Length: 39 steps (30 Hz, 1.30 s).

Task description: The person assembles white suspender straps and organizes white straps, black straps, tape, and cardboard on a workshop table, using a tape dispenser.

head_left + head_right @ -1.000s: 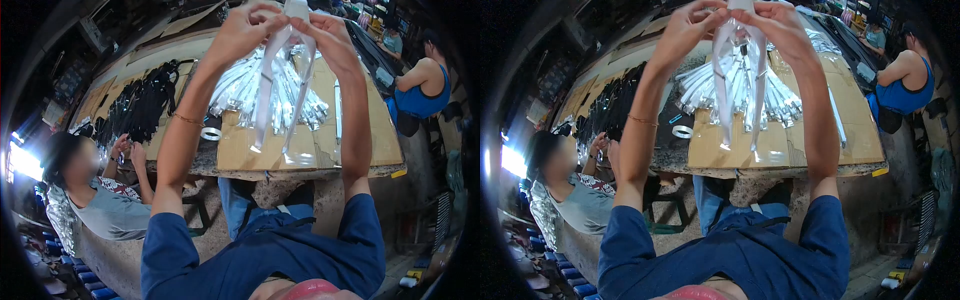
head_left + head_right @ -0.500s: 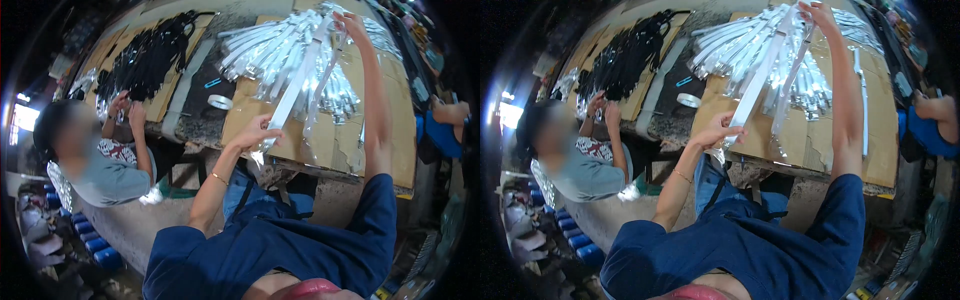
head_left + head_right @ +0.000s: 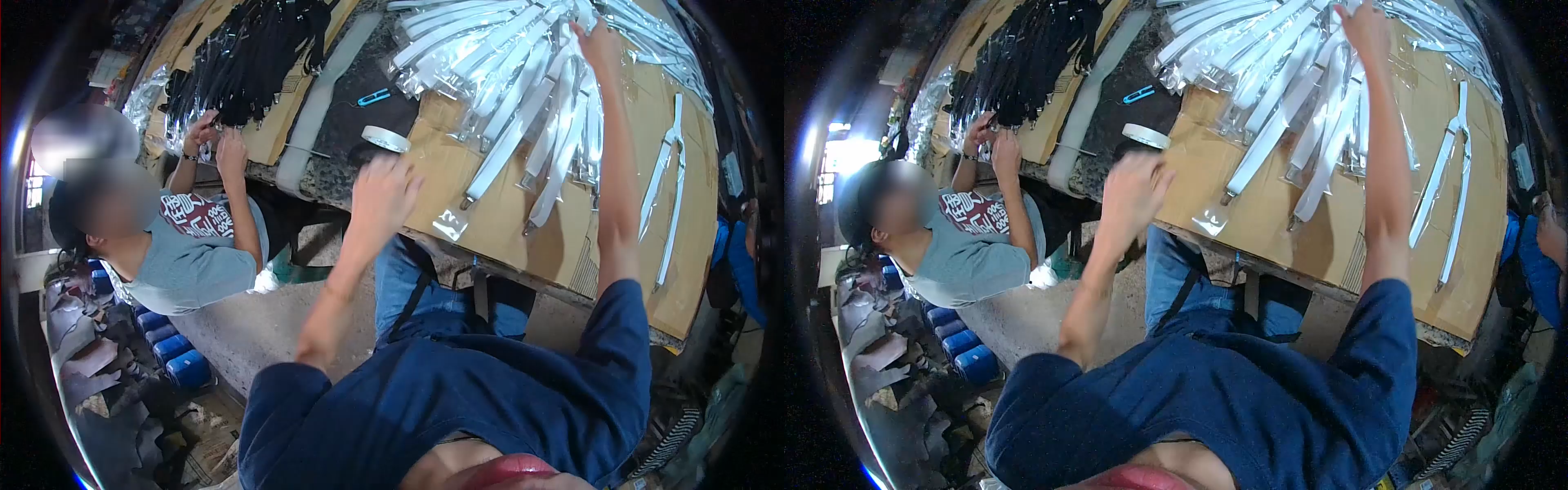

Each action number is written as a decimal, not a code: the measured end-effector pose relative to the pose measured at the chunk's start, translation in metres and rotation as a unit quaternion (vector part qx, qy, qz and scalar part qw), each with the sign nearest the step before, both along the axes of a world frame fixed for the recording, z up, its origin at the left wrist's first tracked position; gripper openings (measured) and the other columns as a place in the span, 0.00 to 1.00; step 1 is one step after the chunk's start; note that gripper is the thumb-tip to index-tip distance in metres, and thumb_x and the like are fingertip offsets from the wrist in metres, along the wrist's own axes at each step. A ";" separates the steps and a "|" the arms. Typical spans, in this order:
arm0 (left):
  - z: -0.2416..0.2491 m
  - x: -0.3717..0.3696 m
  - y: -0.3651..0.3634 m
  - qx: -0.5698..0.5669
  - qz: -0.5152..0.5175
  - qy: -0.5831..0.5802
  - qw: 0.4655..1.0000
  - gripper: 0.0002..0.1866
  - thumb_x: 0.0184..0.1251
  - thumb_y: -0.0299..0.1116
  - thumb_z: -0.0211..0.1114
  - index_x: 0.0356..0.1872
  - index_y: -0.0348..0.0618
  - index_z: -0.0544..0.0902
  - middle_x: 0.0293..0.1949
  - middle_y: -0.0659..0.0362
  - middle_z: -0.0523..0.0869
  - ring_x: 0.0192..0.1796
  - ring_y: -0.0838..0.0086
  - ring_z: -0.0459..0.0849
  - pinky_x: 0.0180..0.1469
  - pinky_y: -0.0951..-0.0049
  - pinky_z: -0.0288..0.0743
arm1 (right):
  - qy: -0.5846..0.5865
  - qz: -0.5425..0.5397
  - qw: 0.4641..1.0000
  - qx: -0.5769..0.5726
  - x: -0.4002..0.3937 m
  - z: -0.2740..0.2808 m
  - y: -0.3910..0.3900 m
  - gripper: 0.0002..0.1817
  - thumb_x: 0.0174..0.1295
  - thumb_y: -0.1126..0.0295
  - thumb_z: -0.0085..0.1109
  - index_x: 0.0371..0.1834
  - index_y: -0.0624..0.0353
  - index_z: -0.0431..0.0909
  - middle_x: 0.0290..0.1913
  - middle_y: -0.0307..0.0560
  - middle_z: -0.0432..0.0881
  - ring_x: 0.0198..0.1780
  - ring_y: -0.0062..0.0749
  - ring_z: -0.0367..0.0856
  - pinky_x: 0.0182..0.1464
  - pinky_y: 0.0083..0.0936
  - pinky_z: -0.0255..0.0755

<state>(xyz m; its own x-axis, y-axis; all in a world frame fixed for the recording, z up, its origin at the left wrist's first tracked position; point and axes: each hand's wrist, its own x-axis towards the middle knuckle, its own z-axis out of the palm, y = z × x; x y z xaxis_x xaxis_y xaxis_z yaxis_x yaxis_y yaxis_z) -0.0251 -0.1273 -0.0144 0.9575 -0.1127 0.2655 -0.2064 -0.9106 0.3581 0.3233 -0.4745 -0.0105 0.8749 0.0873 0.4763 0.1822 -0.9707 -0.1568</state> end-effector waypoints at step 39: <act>-0.077 -0.200 -0.067 -0.355 -0.062 0.408 0.839 0.14 0.73 0.37 0.57 0.49 0.39 0.82 0.26 0.56 0.86 0.21 0.72 0.84 0.27 0.69 0.77 | 0.481 0.104 0.813 0.311 -0.506 -0.055 0.089 0.06 0.56 0.73 0.66 0.35 0.61 0.88 0.25 0.50 0.86 0.28 0.26 0.85 0.34 0.24 0.76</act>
